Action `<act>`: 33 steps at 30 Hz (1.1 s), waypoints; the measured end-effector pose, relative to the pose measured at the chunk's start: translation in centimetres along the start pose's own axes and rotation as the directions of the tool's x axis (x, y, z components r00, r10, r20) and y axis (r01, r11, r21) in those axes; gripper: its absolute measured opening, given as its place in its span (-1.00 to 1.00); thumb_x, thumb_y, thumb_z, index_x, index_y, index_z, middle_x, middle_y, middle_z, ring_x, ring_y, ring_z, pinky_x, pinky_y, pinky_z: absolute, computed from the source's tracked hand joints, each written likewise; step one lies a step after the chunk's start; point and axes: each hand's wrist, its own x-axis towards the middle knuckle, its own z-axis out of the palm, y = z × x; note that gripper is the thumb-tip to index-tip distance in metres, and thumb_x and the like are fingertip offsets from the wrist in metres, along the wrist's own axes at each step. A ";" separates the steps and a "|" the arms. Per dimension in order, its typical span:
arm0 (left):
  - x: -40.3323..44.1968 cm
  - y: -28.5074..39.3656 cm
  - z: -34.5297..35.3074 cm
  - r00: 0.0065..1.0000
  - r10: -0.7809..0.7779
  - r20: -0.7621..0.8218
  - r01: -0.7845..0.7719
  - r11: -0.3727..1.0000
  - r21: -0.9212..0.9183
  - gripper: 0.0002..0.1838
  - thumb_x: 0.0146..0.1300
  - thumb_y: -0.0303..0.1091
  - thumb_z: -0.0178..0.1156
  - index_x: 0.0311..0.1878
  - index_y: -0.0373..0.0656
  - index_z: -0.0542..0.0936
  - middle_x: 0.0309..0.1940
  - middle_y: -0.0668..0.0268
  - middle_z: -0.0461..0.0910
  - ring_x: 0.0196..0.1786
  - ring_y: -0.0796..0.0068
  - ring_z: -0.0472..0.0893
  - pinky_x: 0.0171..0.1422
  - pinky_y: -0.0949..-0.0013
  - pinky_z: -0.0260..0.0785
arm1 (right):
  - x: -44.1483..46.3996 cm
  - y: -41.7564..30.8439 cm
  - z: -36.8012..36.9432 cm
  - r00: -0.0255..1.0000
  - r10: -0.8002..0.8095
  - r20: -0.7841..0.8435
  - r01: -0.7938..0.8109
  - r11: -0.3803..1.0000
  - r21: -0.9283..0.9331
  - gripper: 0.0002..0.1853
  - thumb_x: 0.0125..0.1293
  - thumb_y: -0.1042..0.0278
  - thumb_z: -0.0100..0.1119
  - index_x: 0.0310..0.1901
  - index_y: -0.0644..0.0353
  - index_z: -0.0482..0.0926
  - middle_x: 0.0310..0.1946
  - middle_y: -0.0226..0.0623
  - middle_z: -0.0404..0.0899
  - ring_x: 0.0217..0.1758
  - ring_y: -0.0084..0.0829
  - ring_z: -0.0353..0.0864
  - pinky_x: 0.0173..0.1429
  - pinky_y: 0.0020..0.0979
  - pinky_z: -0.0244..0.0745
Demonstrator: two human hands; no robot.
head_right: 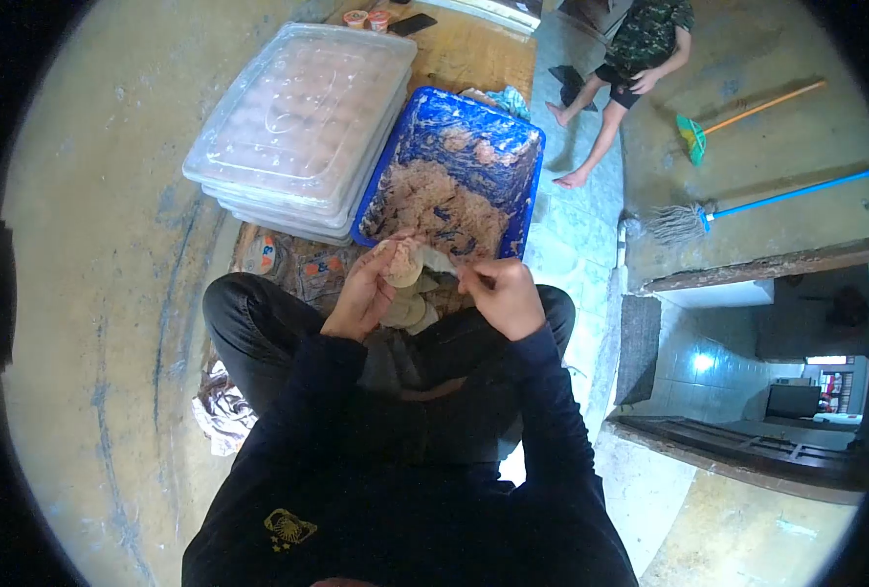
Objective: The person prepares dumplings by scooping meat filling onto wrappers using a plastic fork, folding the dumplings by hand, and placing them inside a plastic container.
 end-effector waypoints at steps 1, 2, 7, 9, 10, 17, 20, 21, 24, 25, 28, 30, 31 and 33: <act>0.1 -0.1 -0.1 1.000 0.022 -0.011 -0.022 1.000 -0.017 -0.60 0.66 -0.28 0.07 0.40 -0.29 0.50 0.27 0.14 0.65 0.26 0.30 0.70 0.35 0.25 0.62 | -0.4 -0.2 0.0 0.997 0.054 -0.048 -0.052 0.998 0.041 -0.77 0.44 0.39 0.33 -0.36 0.36 0.75 -0.53 -0.09 0.71 -0.47 -0.26 0.73 -0.31 -0.28 0.53; 0.3 -0.3 -0.2 0.999 0.041 -0.017 -0.041 0.999 -0.033 -0.60 0.67 -0.27 0.05 0.42 -0.28 0.49 0.29 0.13 0.63 0.28 0.29 0.68 0.41 0.22 0.58 | -0.1 -0.1 0.3 0.997 0.060 -0.046 -0.058 0.997 0.042 -0.77 0.44 0.39 0.33 -0.36 0.36 0.75 -0.53 -0.09 0.71 -0.47 -0.26 0.73 -0.31 -0.28 0.53; 1.0 -0.5 0.6 0.990 0.142 0.008 -0.140 0.983 -0.116 -0.52 0.69 -0.27 -0.01 0.51 -0.31 0.38 0.45 0.14 0.51 0.48 0.31 0.52 0.56 0.21 0.40 | -0.2 -1.9 1.1 0.997 -0.048 -0.056 0.043 0.996 -0.081 -0.76 0.43 0.38 0.36 -0.37 0.37 0.76 -0.53 -0.08 0.72 -0.50 -0.30 0.73 -0.34 -0.31 0.54; -0.1 0.3 1.4 0.987 0.161 -0.006 -0.159 0.973 -0.167 -0.51 0.69 -0.26 0.00 0.53 -0.31 0.36 0.46 0.12 0.49 0.50 0.29 0.51 0.58 0.19 0.39 | -0.2 -1.9 1.5 1.000 0.009 -0.025 -0.010 0.999 -0.035 -0.78 0.43 0.40 0.37 -0.36 0.37 0.76 -0.53 -0.09 0.72 -0.52 -0.37 0.71 -0.34 -0.34 0.54; -0.7 1.3 2.7 0.985 0.137 0.102 -0.116 0.975 -0.189 -0.53 0.67 -0.28 0.03 0.48 -0.35 0.39 0.40 0.10 0.55 0.45 0.27 0.55 0.59 0.19 0.38 | 0.1 -1.6 1.3 0.999 0.017 -0.029 -0.018 0.999 -0.027 -0.78 0.43 0.40 0.37 -0.36 0.37 0.76 -0.53 -0.09 0.72 -0.52 -0.37 0.71 -0.34 -0.34 0.54; -0.6 1.2 0.4 0.973 -0.176 0.149 0.148 0.972 0.180 -0.54 0.63 -0.35 0.11 0.42 -0.48 0.43 0.30 0.02 0.62 0.35 0.26 0.64 0.49 0.21 0.49 | 0.6 0.5 -2.7 0.971 -0.215 0.105 0.219 0.975 -0.029 -0.76 0.40 0.32 0.42 -0.37 0.31 0.78 -0.58 -0.08 0.66 -0.60 -0.33 0.61 -0.42 -0.30 0.42; -0.2 0.4 1.0 0.988 -0.117 0.103 0.090 0.968 0.235 -0.55 0.64 -0.35 0.08 0.42 -0.47 0.44 0.31 0.04 0.61 0.36 0.26 0.63 0.51 0.19 0.47 | -0.2 1.1 -2.8 0.980 -0.197 0.024 0.198 0.960 -0.199 -0.79 0.36 0.32 0.42 -0.35 0.30 0.79 -0.53 0.00 0.68 -0.57 -0.15 0.64 -0.39 -0.20 0.47; 0.1 0.1 0.5 0.998 -0.050 0.039 0.044 0.987 0.152 -0.55 0.64 -0.35 0.08 0.42 -0.46 0.44 0.32 0.04 0.60 0.38 0.25 0.61 0.52 0.19 0.44 | -0.6 0.4 -2.0 0.977 -0.204 -0.061 0.194 0.970 -0.144 -0.80 0.34 0.33 0.43 -0.32 0.31 0.79 -0.51 0.04 0.66 -0.52 -0.04 0.66 -0.37 -0.15 0.49; -0.2 0.2 0.1 1.000 -0.013 0.018 0.013 1.000 0.021 -0.56 0.64 -0.36 0.07 0.43 -0.44 0.44 0.36 0.03 0.58 0.41 0.24 0.57 0.55 0.19 0.40 | -1.3 0.6 1.1 0.967 -0.228 -0.109 0.218 0.971 -0.096 -0.75 0.32 0.28 0.44 -0.35 0.34 0.73 -0.50 0.08 0.62 -0.42 0.08 0.66 -0.33 -0.06 0.49; -0.2 0.3 0.0 0.999 -0.029 0.017 0.030 0.999 -0.019 -0.55 0.64 -0.36 0.06 0.44 -0.43 0.43 0.38 0.03 0.56 0.43 0.24 0.56 0.56 0.19 0.39 | -1.5 1.4 1.5 0.977 -0.167 -0.133 0.162 0.986 -0.045 -0.74 0.33 0.26 0.43 -0.36 0.33 0.73 -0.50 0.08 0.61 -0.43 0.09 0.65 -0.33 -0.06 0.49; -0.2 0.4 -0.5 0.995 0.027 -0.091 -0.026 1.000 0.015 -0.54 0.65 -0.34 0.05 0.47 -0.41 0.40 0.39 0.02 0.55 0.43 0.20 0.56 0.58 0.17 0.37 | -2.2 1.1 1.4 0.978 -0.079 -0.191 0.081 0.997 0.001 -0.72 0.34 0.22 0.43 -0.37 0.30 0.74 -0.51 0.08 0.60 -0.43 0.10 0.65 -0.33 -0.05 0.49; -0.5 0.1 -0.3 1.000 0.005 -0.023 -0.004 1.000 0.019 -0.53 0.66 -0.32 0.03 0.48 -0.40 0.39 0.39 0.02 0.54 0.44 0.18 0.55 0.60 0.16 0.34 | -3.2 1.5 2.0 0.977 -0.032 -0.211 0.034 0.999 0.004 -0.72 0.34 0.21 0.42 -0.37 0.29 0.74 -0.51 0.08 0.60 -0.43 0.10 0.65 -0.33 -0.05 0.49; -0.2 0.0 0.3 0.997 -0.009 0.079 0.008 1.000 0.014 -0.52 0.67 -0.29 0.01 0.49 -0.40 0.37 0.40 0.02 0.53 0.44 0.16 0.55 0.62 0.14 0.31 | -2.9 2.2 2.3 0.979 -0.045 -0.197 0.053 0.998 0.031 -0.72 0.34 0.21 0.43 -0.38 0.29 0.74 -0.52 0.07 0.61 -0.43 0.09 0.65 -0.34 -0.05 0.49; -0.6 0.0 1.6 0.999 -0.045 0.006 0.045 0.999 0.010 -0.51 0.68 -0.26 -0.01 0.49 -0.39 0.37 0.40 0.02 0.53 0.45 0.15 0.53 0.64 0.13 0.29 | -3.1 3.1 2.3 0.985 -0.030 -0.167 0.039 0.998 0.050 -0.72 0.34 0.21 0.42 -0.38 0.28 0.74 -0.53 0.06 0.61 -0.42 0.09 0.66 -0.33 -0.05 0.51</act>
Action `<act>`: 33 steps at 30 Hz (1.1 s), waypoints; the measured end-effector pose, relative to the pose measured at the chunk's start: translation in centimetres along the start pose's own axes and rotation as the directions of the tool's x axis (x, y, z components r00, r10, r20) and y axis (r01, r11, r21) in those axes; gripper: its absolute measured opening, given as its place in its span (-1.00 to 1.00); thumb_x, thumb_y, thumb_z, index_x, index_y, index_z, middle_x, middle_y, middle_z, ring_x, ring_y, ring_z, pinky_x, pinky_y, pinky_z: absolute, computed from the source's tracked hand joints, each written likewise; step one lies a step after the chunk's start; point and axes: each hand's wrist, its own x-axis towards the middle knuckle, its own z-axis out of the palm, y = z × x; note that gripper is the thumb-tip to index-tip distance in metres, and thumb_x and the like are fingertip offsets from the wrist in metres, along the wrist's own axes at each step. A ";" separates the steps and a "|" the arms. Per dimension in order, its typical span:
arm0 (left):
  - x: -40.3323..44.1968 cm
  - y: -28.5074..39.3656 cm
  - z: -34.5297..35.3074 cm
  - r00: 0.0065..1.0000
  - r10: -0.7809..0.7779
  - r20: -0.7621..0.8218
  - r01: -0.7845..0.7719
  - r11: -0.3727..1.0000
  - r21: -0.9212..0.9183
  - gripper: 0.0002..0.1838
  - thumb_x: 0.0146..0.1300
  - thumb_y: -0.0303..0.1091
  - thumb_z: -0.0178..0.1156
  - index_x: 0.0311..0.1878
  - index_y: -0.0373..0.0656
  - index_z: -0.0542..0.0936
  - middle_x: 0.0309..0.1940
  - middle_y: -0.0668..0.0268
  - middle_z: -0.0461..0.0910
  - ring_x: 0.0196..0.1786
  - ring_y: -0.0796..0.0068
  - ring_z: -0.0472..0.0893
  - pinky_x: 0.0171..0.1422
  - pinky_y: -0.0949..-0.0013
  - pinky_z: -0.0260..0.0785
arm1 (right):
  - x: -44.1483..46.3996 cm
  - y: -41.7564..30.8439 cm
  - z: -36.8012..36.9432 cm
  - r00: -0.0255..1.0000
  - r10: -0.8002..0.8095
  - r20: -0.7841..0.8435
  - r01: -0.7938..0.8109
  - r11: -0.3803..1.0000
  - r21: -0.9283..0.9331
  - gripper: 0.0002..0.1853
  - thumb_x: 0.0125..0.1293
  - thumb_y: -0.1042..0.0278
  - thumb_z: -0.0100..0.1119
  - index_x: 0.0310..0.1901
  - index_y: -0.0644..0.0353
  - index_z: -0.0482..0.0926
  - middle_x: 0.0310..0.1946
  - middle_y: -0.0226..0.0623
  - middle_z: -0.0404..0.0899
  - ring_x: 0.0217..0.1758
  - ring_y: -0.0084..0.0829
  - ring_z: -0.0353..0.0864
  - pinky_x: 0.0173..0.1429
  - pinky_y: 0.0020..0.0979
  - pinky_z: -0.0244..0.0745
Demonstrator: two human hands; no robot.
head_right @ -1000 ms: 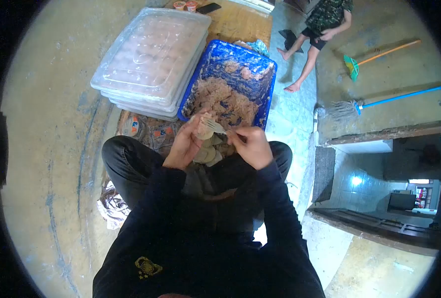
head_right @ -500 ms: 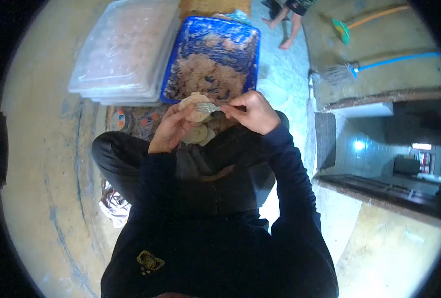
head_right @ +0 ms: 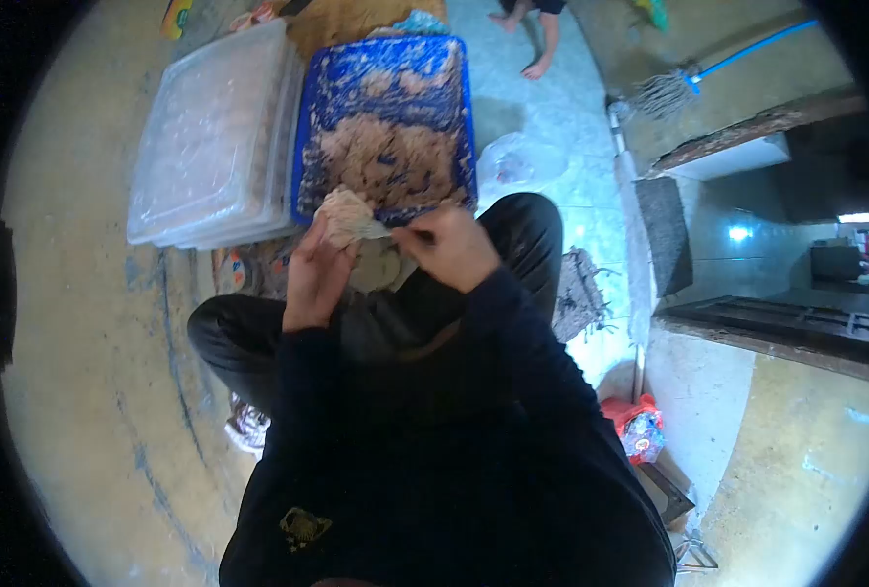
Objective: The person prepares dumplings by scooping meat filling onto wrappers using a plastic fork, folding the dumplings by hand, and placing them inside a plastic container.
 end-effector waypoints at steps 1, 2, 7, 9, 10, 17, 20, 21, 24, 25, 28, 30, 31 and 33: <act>-0.2 -0.1 0.5 0.999 -0.029 -0.045 0.027 0.999 -0.031 -0.50 0.68 -0.24 -0.03 0.49 -0.39 0.36 0.40 0.01 0.53 0.46 0.14 0.52 0.65 0.11 0.27 | -0.4 -0.7 -1.1 1.000 0.007 0.008 -0.006 0.996 -0.086 -0.72 0.34 0.21 0.42 -0.38 0.28 0.75 -0.52 0.05 0.62 -0.41 0.08 0.67 -0.32 -0.05 0.52; -0.7 -0.4 0.4 0.996 -0.020 -0.085 0.018 1.000 -0.025 -0.50 0.68 -0.24 -0.03 0.49 -0.39 0.36 0.40 0.01 0.53 0.46 0.14 0.52 0.65 0.11 0.27 | -1.0 -1.2 -1.8 1.000 0.001 0.007 0.000 0.995 -0.102 -0.72 0.35 0.22 0.42 -0.37 0.30 0.75 -0.51 0.05 0.63 -0.42 0.07 0.67 -0.32 -0.08 0.53; -2.8 0.4 4.6 1.000 0.006 0.002 -0.006 1.000 0.025 -0.46 0.71 -0.17 -0.10 0.53 -0.38 0.32 0.47 -0.04 0.45 0.56 0.09 0.41 0.69 0.07 0.20 | -1.0 -3.6 -1.7 1.000 0.015 -0.019 -0.013 0.992 0.128 -0.72 0.41 0.30 0.40 -0.36 0.38 0.73 -0.50 -0.01 0.68 -0.48 -0.13 0.70 -0.32 -0.24 0.54; -3.8 1.6 6.9 0.993 0.033 0.110 -0.038 0.998 0.041 -0.34 0.61 -0.13 0.15 0.56 -0.37 0.28 0.53 -0.05 0.38 0.61 0.10 0.35 0.73 0.06 0.12 | -0.8 -3.6 -2.1 1.000 0.008 -0.022 -0.002 0.965 0.263 -0.76 0.45 0.40 0.37 -0.34 0.42 0.71 -0.50 -0.07 0.71 -0.47 -0.34 0.72 -0.31 -0.35 0.54; -4.2 2.5 7.9 0.944 0.083 0.321 -0.134 0.981 0.141 -0.22 0.47 -0.15 0.33 0.58 -0.34 0.25 0.55 -0.05 0.35 0.63 0.10 0.31 0.74 0.06 0.07 | -0.9 -5.0 -3.7 0.994 -0.100 -0.049 0.109 0.969 0.222 -0.80 0.46 0.46 0.35 -0.32 0.41 0.72 -0.50 -0.12 0.72 -0.44 -0.45 0.73 -0.28 -0.39 0.55; -0.5 3.1 -1.3 0.535 0.017 0.845 -0.813 -0.262 0.520 -0.42 0.18 -0.48 0.54 0.27 -0.29 0.59 0.07 0.21 0.74 0.12 0.45 0.70 0.28 0.35 0.54 | -2.8 -4.8 -3.3 0.991 -0.123 0.050 0.109 0.968 0.226 -0.75 0.53 0.44 0.30 -0.32 0.41 0.73 -0.48 -0.36 0.74 -0.39 -0.68 0.63 -0.28 -0.53 0.46; -1.5 1.8 0.3 0.982 -0.048 0.184 -0.121 0.586 0.801 -0.58 0.19 -0.42 0.55 0.09 -0.29 0.65 0.00 0.30 0.75 0.03 0.52 0.72 0.21 0.39 0.57 | -4.3 -3.1 -2.6 0.995 0.036 0.096 -0.050 0.987 0.150 -0.75 0.48 0.36 0.35 -0.32 0.37 0.73 -0.54 -0.14 0.68 -0.53 -0.39 0.64 -0.36 -0.38 0.46; -1.4 2.0 0.3 0.981 -0.045 0.189 -0.126 0.591 0.797 -0.58 0.19 -0.42 0.55 0.09 -0.29 0.65 0.00 0.30 0.75 0.03 0.52 0.72 0.21 0.39 0.57 | -4.5 -3.7 -3.1 0.995 0.035 0.096 -0.048 0.989 0.143 -0.75 0.48 0.36 0.35 -0.32 0.37 0.73 -0.54 -0.14 0.68 -0.53 -0.39 0.64 -0.36 -0.38 0.46; -2.7 1.6 0.9 0.971 -0.013 0.240 -0.216 0.384 0.898 -0.61 0.19 -0.44 0.56 0.06 -0.27 0.65 -0.02 0.31 0.75 0.03 0.54 0.72 0.21 0.40 0.58 | -5.2 -4.5 -3.3 1.000 0.025 0.006 -0.025 0.979 0.204 -0.74 0.49 0.35 0.33 -0.33 0.37 0.73 -0.54 -0.13 0.68 -0.53 -0.38 0.64 -0.36 -0.36 0.45; -3.4 1.2 1.8 0.978 0.079 0.193 -0.206 0.493 0.845 -0.60 0.17 -0.43 0.58 0.04 -0.27 0.65 -0.03 0.30 0.75 0.03 0.55 0.72 0.23 0.39 0.58 | -4.7 -4.0 -3.3 0.997 -0.022 0.072 0.008 0.980 0.197 -0.74 0.50 0.37 0.32 -0.34 0.38 0.72 -0.53 -0.14 0.69 -0.52 -0.41 0.65 -0.35 -0.37 0.46; -3.0 3.6 0.5 0.974 0.115 0.197 -0.228 0.509 0.830 -0.56 0.13 -0.40 0.63 0.03 -0.28 0.65 -0.01 0.28 0.74 0.04 0.54 0.71 0.29 0.36 0.57 | -4.1 -3.6 -4.5 0.989 -0.095 0.117 0.063 0.966 0.250 -0.73 0.53 0.41 0.28 -0.36 0.38 0.71 -0.50 -0.20 0.71 -0.46 -0.48 0.66 -0.31 -0.40 0.47; -3.5 4.8 2.2 0.968 -0.023 0.250 -0.200 0.532 0.823 -0.48 0.07 -0.37 0.67 0.06 -0.31 0.66 0.02 0.26 0.74 0.05 0.51 0.71 0.34 0.32 0.55 | -4.8 -2.5 -5.1 0.985 0.006 0.173 -0.078 0.906 0.416 -0.72 0.58 0.42 0.22 -0.33 0.37 0.71 -0.43 -0.29 0.73 -0.30 -0.59 0.68 -0.19 -0.45 0.52; -3.9 5.3 5.0 0.960 -0.084 0.267 -0.157 0.629 0.761 -0.43 0.03 -0.35 0.69 0.09 -0.32 0.66 0.03 0.26 0.74 0.05 0.48 0.71 0.35 0.29 0.54 | -4.7 -2.0 -4.2 0.984 0.001 0.176 -0.075 0.907 0.415 -0.72 0.58 0.42 0.22 -0.33 0.37 0.71 -0.43 -0.29 0.73 -0.30 -0.59 0.68 -0.19 -0.45 0.52; -4.1 4.3 7.4 0.892 -0.025 0.450 -0.399 0.422 0.814 -0.43 -0.01 -0.35 0.70 0.08 -0.28 0.70 -0.06 0.30 0.75 -0.02 0.48 0.70 0.25 0.29 0.56 | -4.9 -1.2 -1.7 0.982 -0.004 0.187 -0.107 0.811 0.576 -0.73 0.58 0.42 0.22 -0.30 0.38 0.72 -0.38 -0.28 0.73 -0.25 -0.60 0.67 -0.15 -0.46 0.52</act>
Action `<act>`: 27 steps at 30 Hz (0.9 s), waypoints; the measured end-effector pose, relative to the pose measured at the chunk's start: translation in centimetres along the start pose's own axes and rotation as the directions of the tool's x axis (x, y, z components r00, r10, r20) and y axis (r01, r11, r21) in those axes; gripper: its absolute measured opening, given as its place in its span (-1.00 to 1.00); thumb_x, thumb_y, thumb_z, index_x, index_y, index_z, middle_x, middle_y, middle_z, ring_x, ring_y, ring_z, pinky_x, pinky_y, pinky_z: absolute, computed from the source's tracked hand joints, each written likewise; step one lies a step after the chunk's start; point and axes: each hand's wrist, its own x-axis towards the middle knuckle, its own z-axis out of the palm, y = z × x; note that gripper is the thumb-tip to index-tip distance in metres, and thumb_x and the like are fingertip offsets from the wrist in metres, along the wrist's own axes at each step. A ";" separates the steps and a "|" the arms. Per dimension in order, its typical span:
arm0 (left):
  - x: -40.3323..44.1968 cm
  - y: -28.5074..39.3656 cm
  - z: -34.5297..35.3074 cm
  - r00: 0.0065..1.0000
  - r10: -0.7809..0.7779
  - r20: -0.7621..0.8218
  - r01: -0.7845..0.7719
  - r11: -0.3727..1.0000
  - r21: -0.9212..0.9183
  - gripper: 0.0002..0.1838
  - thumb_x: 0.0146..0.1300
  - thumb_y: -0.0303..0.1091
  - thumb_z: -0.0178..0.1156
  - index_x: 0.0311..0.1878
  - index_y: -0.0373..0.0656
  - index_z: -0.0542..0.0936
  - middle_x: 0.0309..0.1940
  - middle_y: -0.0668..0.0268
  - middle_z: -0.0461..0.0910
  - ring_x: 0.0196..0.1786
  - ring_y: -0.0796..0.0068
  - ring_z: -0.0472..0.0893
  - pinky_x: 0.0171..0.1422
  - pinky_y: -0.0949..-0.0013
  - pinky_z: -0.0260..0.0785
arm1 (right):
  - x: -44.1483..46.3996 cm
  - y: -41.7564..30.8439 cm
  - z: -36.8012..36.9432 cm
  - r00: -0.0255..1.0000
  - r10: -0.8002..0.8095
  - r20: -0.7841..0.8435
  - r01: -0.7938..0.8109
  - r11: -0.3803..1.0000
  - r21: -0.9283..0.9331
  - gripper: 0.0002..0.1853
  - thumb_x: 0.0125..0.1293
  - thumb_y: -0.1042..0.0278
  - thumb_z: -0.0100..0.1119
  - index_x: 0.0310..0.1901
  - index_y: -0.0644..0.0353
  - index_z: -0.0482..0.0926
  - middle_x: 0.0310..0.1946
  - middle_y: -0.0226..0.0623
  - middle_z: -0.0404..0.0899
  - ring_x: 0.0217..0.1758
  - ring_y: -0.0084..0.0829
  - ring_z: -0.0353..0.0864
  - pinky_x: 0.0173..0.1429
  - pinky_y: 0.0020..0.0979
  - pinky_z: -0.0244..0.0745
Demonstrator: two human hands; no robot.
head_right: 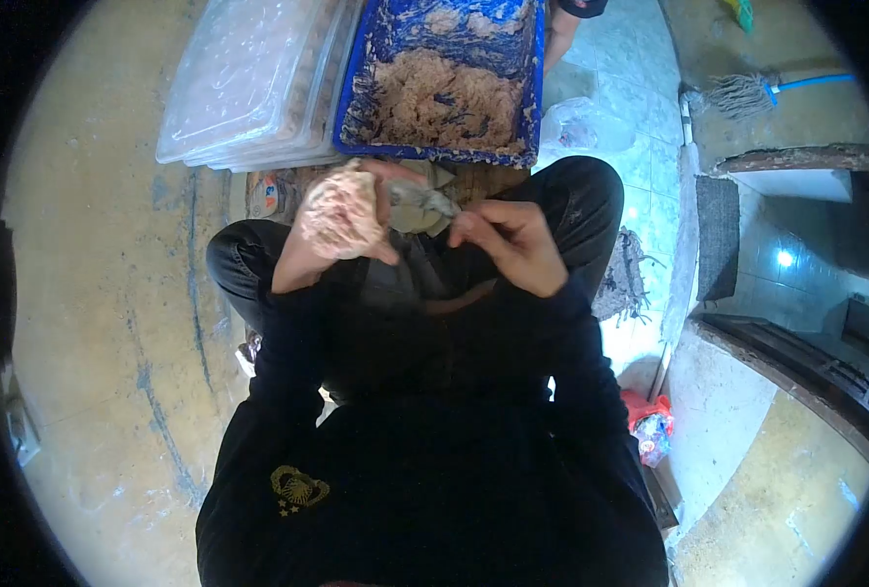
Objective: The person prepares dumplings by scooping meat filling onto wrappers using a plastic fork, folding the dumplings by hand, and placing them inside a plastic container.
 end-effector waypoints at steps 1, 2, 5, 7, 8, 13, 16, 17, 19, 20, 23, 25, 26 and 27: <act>0.4 0.6 0.5 0.993 -0.111 0.043 0.107 0.991 0.075 -0.42 -0.18 -0.25 0.77 -0.07 -0.25 0.76 0.02 0.25 0.77 -0.01 0.44 0.69 0.18 0.33 0.54 | 0.4 1.1 0.8 0.998 -0.056 0.042 0.055 0.998 0.029 -0.75 0.58 0.41 0.23 -0.27 0.37 0.72 -0.37 -0.26 0.73 -0.24 -0.58 0.67 -0.16 -0.45 0.51; 0.4 0.1 0.6 0.993 -0.107 0.043 0.104 0.992 0.072 -0.42 -0.18 -0.25 0.77 -0.07 -0.25 0.76 0.02 0.25 0.77 -0.01 0.44 0.69 0.18 0.33 0.54 | 0.7 1.4 0.8 0.998 -0.056 0.041 0.055 0.998 0.024 -0.75 0.58 0.41 0.23 -0.27 0.37 0.72 -0.37 -0.26 0.73 -0.24 -0.58 0.67 -0.16 -0.45 0.51; -0.4 -1.5 -0.2 0.960 -0.273 0.061 0.266 0.957 0.113 -0.42 -0.15 -0.14 0.77 -0.12 -0.26 0.73 -0.24 0.34 0.73 -0.17 0.47 0.67 0.00 0.35 0.50 | 1.1 0.7 0.7 0.994 -0.081 0.076 0.097 0.964 -0.246 -0.80 0.55 0.47 0.23 -0.27 0.36 0.72 -0.39 -0.27 0.70 -0.28 -0.51 0.67 -0.14 -0.44 0.50; -1.7 -1.6 -0.7 0.958 -0.279 -0.061 0.280 0.960 0.005 -0.50 -0.08 -0.21 0.75 -0.16 -0.23 0.71 -0.29 0.39 0.67 -0.21 0.55 0.62 -0.07 0.38 0.47 | 0.4 0.9 0.1 0.995 -0.096 0.039 0.102 0.973 -0.209 -0.81 0.54 0.48 0.23 -0.27 0.37 0.71 -0.39 -0.26 0.69 -0.28 -0.51 0.66 -0.15 -0.45 0.50; -2.3 -2.0 -0.8 0.938 -0.295 -0.184 0.278 0.954 -0.113 -0.57 -0.02 -0.28 0.73 -0.20 -0.20 0.68 -0.34 0.44 0.61 -0.26 0.62 0.57 -0.14 0.42 0.44 | -0.1 0.9 0.2 0.995 -0.101 0.007 0.101 0.979 -0.175 -0.81 0.53 0.49 0.24 -0.26 0.38 0.70 -0.39 -0.25 0.68 -0.28 -0.50 0.66 -0.15 -0.45 0.49; -1.3 -1.1 1.9 0.971 0.053 -0.233 -0.005 0.979 0.204 -0.59 0.04 -0.34 0.71 -0.24 -0.18 0.60 -0.28 0.39 0.67 -0.25 0.54 0.64 -0.16 0.40 0.51 | -0.1 1.1 2.9 0.990 -0.142 -0.006 0.139 0.976 -0.171 -0.85 0.49 0.49 0.28 -0.24 0.39 0.70 -0.38 -0.20 0.67 -0.30 -0.44 0.67 -0.19 -0.42 0.49; -1.5 0.2 1.9 0.984 -0.045 -0.175 0.029 0.995 -0.091 -0.54 0.09 -0.46 0.66 -0.01 -0.22 0.60 -0.14 0.23 0.74 -0.13 0.45 0.75 -0.06 0.39 0.62 | -0.2 -1.1 2.0 0.991 -0.135 -0.004 0.130 0.963 -0.235 -0.87 0.45 0.50 0.33 -0.23 0.40 0.71 -0.38 -0.19 0.68 -0.35 -0.39 0.66 -0.24 -0.39 0.49; -1.9 0.9 0.6 0.978 -0.208 -0.003 0.196 0.929 -0.314 -0.26 0.12 -0.58 0.60 0.38 -0.24 0.49 0.04 0.02 0.74 -0.01 0.32 0.80 0.06 0.34 0.69 | -0.1 -1.7 1.9 0.991 -0.137 0.000 0.133 0.962 -0.240 -0.87 0.45 0.50 0.33 -0.23 0.40 0.71 -0.38 -0.19 0.68 -0.35 -0.39 0.66 -0.24 -0.39 0.49; -2.1 1.4 -1.1 0.954 -0.263 0.143 0.299 0.839 -0.454 -0.15 0.14 -0.56 0.59 0.49 -0.23 0.39 0.09 -0.03 0.72 -0.01 0.30 0.80 0.06 0.34 0.70 | -0.5 -2.3 1.9 0.990 -0.137 0.044 0.144 0.937 -0.319 -0.87 0.42 0.48 0.36 -0.25 0.39 0.71 -0.43 -0.13 0.64 -0.43 -0.31 0.64 -0.30 -0.34 0.47; -2.1 1.3 -2.0 0.910 -0.288 0.298 0.411 0.720 -0.559 -0.03 0.16 -0.54 0.58 0.61 -0.21 0.28 0.15 -0.08 0.70 0.00 0.29 0.80 0.07 0.34 0.70 | -0.5 -2.3 2.2 0.991 -0.132 0.038 0.137 0.938 -0.319 -0.87 0.42 0.48 0.36 -0.25 0.39 0.71 -0.43 -0.13 0.64 -0.43 -0.31 0.64 -0.30 -0.34 0.47; -2.7 -1.5 -2.5 0.893 -0.361 0.268 0.448 0.757 -0.476 -0.10 0.24 -0.40 0.55 0.59 -0.32 0.32 0.19 -0.13 0.69 -0.04 0.24 0.82 0.02 0.33 0.70 | 0.3 -2.2 3.0 0.997 -0.071 0.017 0.071 0.900 -0.430 -0.86 0.41 0.47 0.38 -0.28 0.36 0.70 -0.49 -0.09 0.58 -0.46 -0.21 0.63 -0.34 -0.29 0.45; -3.0 -2.0 -1.8 0.886 -0.460 0.055 0.441 0.801 -0.405 -0.34 0.20 -0.38 0.56 0.32 -0.44 0.56 0.11 -0.11 0.73 -0.10 0.26 0.82 -0.03 0.34 0.70 | 0.5 -1.8 2.9 0.987 -0.160 -0.017 0.129 0.847 -0.515 -0.82 0.45 0.47 0.33 -0.33 0.35 0.70 -0.48 -0.20 0.64 -0.47 -0.39 0.63 -0.35 -0.37 0.42; -3.6 -2.5 -2.0 0.898 -0.433 0.077 0.426 0.813 -0.396 -0.34 0.20 -0.38 0.56 0.32 -0.44 0.56 0.11 -0.11 0.73 -0.10 0.26 0.82 -0.03 0.34 0.70 | 0.4 -1.8 2.5 0.983 -0.181 -0.037 0.133 0.833 -0.536 -0.82 0.45 0.47 0.33 -0.33 0.35 0.70 -0.48 -0.20 0.64 -0.47 -0.39 0.63 -0.35 -0.37 0.42; -4.3 -3.8 -2.6 0.913 -0.407 -0.012 0.353 0.805 -0.477 -0.44 0.17 -0.40 0.57 0.18 -0.43 0.59 0.07 -0.07 0.74 -0.12 0.29 0.81 -0.05 0.36 0.69 | 0.0 -2.1 2.1 0.979 -0.188 -0.084 0.123 0.860 -0.495 -0.82 0.45 0.47 0.33 -0.34 0.35 0.70 -0.49 -0.20 0.64 -0.46 -0.39 0.64 -0.34 -0.37 0.43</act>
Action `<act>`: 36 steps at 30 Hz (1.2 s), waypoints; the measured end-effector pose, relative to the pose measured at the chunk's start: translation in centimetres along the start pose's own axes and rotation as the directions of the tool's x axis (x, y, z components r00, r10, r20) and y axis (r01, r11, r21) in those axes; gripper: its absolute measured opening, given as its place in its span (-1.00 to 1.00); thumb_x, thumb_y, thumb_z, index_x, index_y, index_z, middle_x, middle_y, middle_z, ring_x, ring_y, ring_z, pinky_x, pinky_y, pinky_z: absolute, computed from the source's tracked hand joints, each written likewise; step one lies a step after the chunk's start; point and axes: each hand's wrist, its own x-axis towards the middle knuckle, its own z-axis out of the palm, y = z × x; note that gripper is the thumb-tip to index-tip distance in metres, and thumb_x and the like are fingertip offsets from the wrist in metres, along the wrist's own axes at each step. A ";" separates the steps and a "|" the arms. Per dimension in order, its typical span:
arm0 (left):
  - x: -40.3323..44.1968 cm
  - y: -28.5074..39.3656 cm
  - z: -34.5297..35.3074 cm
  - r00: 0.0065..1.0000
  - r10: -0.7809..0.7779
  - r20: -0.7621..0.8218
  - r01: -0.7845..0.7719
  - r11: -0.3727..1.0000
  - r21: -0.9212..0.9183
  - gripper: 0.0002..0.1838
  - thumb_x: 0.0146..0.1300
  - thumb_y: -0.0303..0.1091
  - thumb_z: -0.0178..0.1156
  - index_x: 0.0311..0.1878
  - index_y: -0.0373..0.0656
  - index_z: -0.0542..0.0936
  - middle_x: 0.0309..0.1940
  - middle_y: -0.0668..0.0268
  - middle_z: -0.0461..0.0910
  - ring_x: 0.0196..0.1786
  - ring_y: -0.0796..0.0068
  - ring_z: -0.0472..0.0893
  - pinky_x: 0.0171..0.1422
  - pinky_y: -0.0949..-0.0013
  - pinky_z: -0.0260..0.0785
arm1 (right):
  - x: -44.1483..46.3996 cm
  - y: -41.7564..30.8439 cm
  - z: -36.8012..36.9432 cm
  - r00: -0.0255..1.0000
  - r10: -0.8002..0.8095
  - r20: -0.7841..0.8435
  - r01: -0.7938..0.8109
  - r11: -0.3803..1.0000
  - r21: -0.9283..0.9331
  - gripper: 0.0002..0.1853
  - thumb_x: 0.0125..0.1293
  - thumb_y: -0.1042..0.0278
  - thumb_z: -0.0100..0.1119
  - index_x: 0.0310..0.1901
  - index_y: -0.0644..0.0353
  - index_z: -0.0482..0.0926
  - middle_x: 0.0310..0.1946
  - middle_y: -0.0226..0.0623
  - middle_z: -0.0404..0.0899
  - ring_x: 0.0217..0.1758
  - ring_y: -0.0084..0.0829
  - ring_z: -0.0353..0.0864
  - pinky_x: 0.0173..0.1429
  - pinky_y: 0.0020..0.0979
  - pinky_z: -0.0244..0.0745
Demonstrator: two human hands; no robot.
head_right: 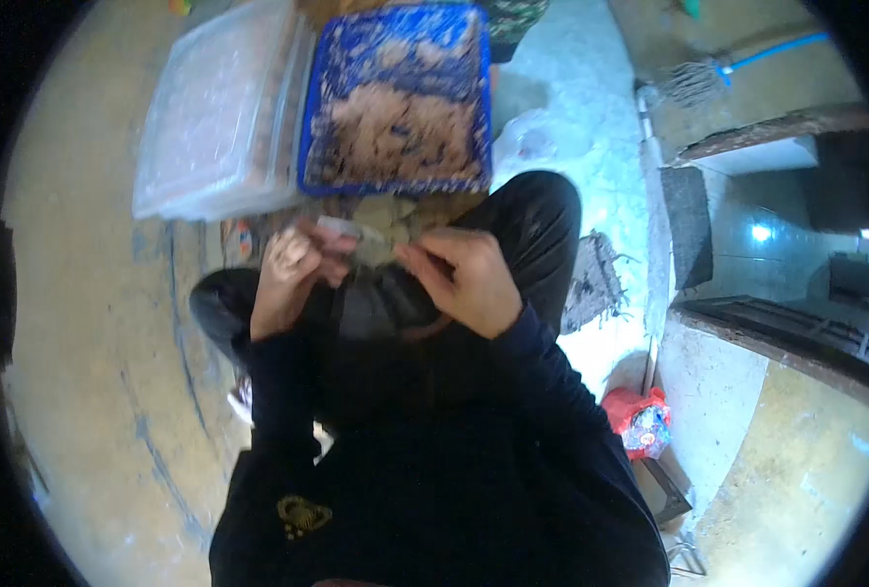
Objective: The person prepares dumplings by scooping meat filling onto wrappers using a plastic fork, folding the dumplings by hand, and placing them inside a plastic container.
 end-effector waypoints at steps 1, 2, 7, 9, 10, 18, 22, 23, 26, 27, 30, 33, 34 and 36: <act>0.3 -0.4 -0.4 0.996 0.061 -0.070 -0.067 0.994 -0.091 -0.52 0.13 -0.42 0.59 0.04 -0.42 0.61 0.04 -0.03 0.76 -0.15 0.33 0.81 -0.08 0.37 0.68 | -0.4 -0.1 -0.4 0.999 0.014 -0.040 -0.012 0.999 0.050 -0.82 0.46 0.48 0.32 -0.34 0.34 0.69 -0.49 -0.20 0.64 -0.45 -0.39 0.65 -0.34 -0.37 0.45; 0.7 -0.2 0.2 0.995 0.087 -0.041 -0.090 0.992 -0.087 -0.52 0.13 -0.42 0.59 0.04 -0.42 0.61 0.04 -0.03 0.76 -0.15 0.33 0.81 -0.08 0.37 0.68 | -0.6 -0.4 -0.1 0.999 0.039 -0.034 -0.032 0.984 0.174 -0.81 0.47 0.47 0.31 -0.34 0.34 0.69 -0.49 -0.21 0.64 -0.42 -0.41 0.66 -0.30 -0.38 0.46; 1.5 1.2 4.9 0.889 0.457 0.003 -0.418 0.809 0.413 -0.54 -0.02 -0.49 0.68 -0.16 -0.29 0.57 -0.03 0.11 0.79 -0.14 0.45 0.77 -0.05 0.38 0.66 | -0.5 -0.4 2.5 0.995 0.036 0.089 -0.063 0.944 0.325 -0.81 0.47 0.46 0.29 -0.33 0.36 0.69 -0.45 -0.22 0.64 -0.38 -0.42 0.65 -0.29 -0.39 0.45; 1.5 1.1 4.8 0.902 0.423 -0.086 -0.351 0.835 0.423 -0.51 -0.07 -0.51 0.71 -0.19 -0.24 0.54 -0.06 0.16 0.79 -0.06 0.50 0.75 0.05 0.36 0.66 | -0.3 -0.6 2.8 0.995 0.055 0.086 -0.082 0.934 0.347 -0.81 0.47 0.47 0.28 -0.32 0.37 0.69 -0.45 -0.22 0.63 -0.40 -0.41 0.64 -0.29 -0.39 0.45; 1.4 1.7 4.9 0.889 0.456 -0.029 -0.404 0.814 0.419 -0.46 -0.04 -0.52 0.70 -0.05 -0.26 0.57 -0.01 0.13 0.78 -0.03 0.49 0.75 0.07 0.36 0.66 | -0.2 -1.0 2.5 0.997 0.039 0.072 -0.058 0.956 0.288 -0.82 0.48 0.48 0.27 -0.32 0.37 0.69 -0.46 -0.23 0.61 -0.41 -0.42 0.63 -0.30 -0.38 0.44; 0.4 4.8 -0.3 0.915 -0.169 0.366 0.166 0.985 0.041 0.00 0.07 -0.57 0.60 0.60 -0.27 0.33 0.18 -0.03 0.68 0.04 0.36 0.77 0.09 0.36 0.68 | 0.4 -2.6 2.6 0.993 -0.016 0.118 0.004 0.995 0.103 -0.79 0.42 0.42 0.38 -0.35 0.36 0.66 -0.54 -0.12 0.53 -0.56 -0.20 0.56 -0.42 -0.24 0.37; 0.4 0.9 -0.7 0.964 -0.156 0.216 0.153 0.988 0.031 -0.21 0.08 -0.49 0.61 0.42 -0.37 0.53 0.09 -0.02 0.73 -0.04 0.40 0.77 0.02 0.37 0.66 | 0.2 -1.8 2.3 1.000 0.012 -0.025 -0.013 1.000 -0.009 -0.78 0.42 0.42 0.38 -0.36 0.36 0.64 -0.54 -0.09 0.51 -0.54 -0.14 0.54 -0.38 -0.20 0.39; 0.1 0.2 -1.2 0.991 -0.036 0.130 0.048 0.995 -0.090 -0.33 0.07 -0.45 0.63 0.26 -0.39 0.60 0.03 0.00 0.75 -0.08 0.43 0.76 -0.01 0.38 0.64 | -0.2 -2.0 1.8 0.999 0.016 -0.042 -0.017 0.999 -0.033 -0.78 0.42 0.42 0.38 -0.36 0.36 0.64 -0.54 -0.09 0.51 -0.54 -0.14 0.54 -0.38 -0.20 0.39; 0.9 -0.6 -0.7 0.979 0.204 -0.007 -0.205 0.979 -0.012 -0.48 0.05 -0.39 0.66 0.03 -0.39 0.66 -0.04 0.03 0.77 -0.14 0.49 0.73 -0.05 0.42 0.60 | -1.1 -2.1 2.5 0.998 0.049 0.038 -0.057 0.969 0.241 -0.81 0.42 0.48 0.37 -0.34 0.38 0.62 -0.51 -0.11 0.50 -0.49 -0.17 0.53 -0.37 -0.22 0.38; 0.9 -0.9 -0.1 0.946 0.325 -0.013 -0.317 0.929 0.189 -0.51 0.03 -0.37 0.68 -0.05 -0.37 0.64 -0.06 0.04 0.77 -0.16 0.51 0.72 -0.06 0.44 0.58 | -1.1 -1.8 3.0 0.998 0.047 0.048 -0.057 0.969 0.241 -0.81 0.42 0.48 0.37 -0.34 0.38 0.62 -0.51 -0.11 0.50 -0.49 -0.17 0.53 -0.37 -0.22 0.38; 0.5 1.1 3.9 0.916 0.401 -0.028 -0.374 0.876 0.305 -0.51 -0.01 -0.46 0.70 -0.12 -0.31 0.58 -0.04 0.09 0.77 -0.06 0.49 0.73 0.04 0.39 0.60 | -0.8 -1.5 3.7 0.993 0.099 0.063 -0.112 0.958 0.263 -0.83 0.42 0.47 0.37 -0.31 0.38 0.64 -0.49 -0.12 0.53 -0.49 -0.20 0.54 -0.37 -0.24 0.38; -0.9 3.5 4.1 0.933 0.355 -0.057 -0.329 0.906 0.265 -0.41 0.00 -0.61 0.65 0.11 -0.36 0.58 0.01 0.10 0.75 0.05 0.42 0.73 0.10 0.36 0.62 | -0.6 -2.6 2.3 0.999 0.013 0.042 -0.020 0.985 0.172 -0.84 0.41 0.47 0.38 -0.31 0.38 0.66 -0.45 -0.12 0.57 -0.49 -0.23 0.56 -0.38 -0.25 0.39; -1.0 4.7 3.9 0.971 0.237 0.010 -0.236 0.963 0.128 -0.31 0.02 -0.62 0.63 0.25 -0.37 0.55 0.03 0.09 0.74 0.07 0.40 0.73 0.10 0.36 0.62 | -0.6 -2.6 2.0 0.999 0.006 0.042 -0.011 0.991 0.132 -0.85 0.39 0.48 0.39 -0.30 0.38 0.67 -0.46 -0.12 0.57 -0.48 -0.23 0.57 -0.37 -0.25 0.41; 0.2 4.7 2.5 0.987 0.039 0.158 -0.057 0.993 0.108 -0.22 0.10 -0.58 0.59 0.42 -0.32 0.49 0.00 0.15 0.74 0.06 0.42 0.73 0.02 0.40 0.63 | -0.1 -2.6 1.9 0.996 -0.006 0.084 0.004 1.000 0.016 -0.90 0.33 0.51 0.42 -0.30 0.36 0.71 -0.46 -0.11 0.61 -0.45 -0.17 0.64 -0.35 -0.25 0.47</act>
